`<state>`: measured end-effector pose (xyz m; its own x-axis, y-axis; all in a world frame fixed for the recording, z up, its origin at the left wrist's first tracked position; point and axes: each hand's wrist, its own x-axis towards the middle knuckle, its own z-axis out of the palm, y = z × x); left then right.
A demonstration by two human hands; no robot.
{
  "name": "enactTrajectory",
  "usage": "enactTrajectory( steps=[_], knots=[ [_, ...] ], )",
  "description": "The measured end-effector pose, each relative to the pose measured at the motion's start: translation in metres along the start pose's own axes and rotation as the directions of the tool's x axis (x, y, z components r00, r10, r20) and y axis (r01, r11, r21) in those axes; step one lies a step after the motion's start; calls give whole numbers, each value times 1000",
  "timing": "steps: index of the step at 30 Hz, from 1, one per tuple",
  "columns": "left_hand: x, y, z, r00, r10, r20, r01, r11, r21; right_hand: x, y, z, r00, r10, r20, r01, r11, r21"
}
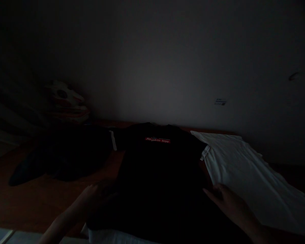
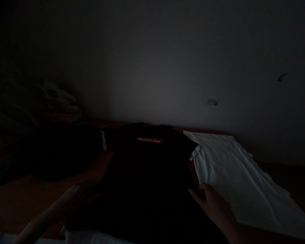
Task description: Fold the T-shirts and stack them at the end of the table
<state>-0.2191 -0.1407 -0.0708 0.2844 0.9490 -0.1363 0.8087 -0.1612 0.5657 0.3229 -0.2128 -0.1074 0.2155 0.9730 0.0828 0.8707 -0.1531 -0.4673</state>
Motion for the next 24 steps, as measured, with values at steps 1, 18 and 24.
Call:
enactTrajectory(
  steps=[1,18,24],
  knots=[
    [-4,4,2,1000,-1,0,1,1000,-4,-6,-1,0,1000,-7,7,7,1000,8],
    [-67,-16,-3,974,-99,-203,94,995,-36,-66,11,-22,983,129,131,-151,973,177],
    [-79,-20,1,1000,10,15,-8,995,-95,-96,28,-28,988,117,98,-133,974,183]
  ],
)
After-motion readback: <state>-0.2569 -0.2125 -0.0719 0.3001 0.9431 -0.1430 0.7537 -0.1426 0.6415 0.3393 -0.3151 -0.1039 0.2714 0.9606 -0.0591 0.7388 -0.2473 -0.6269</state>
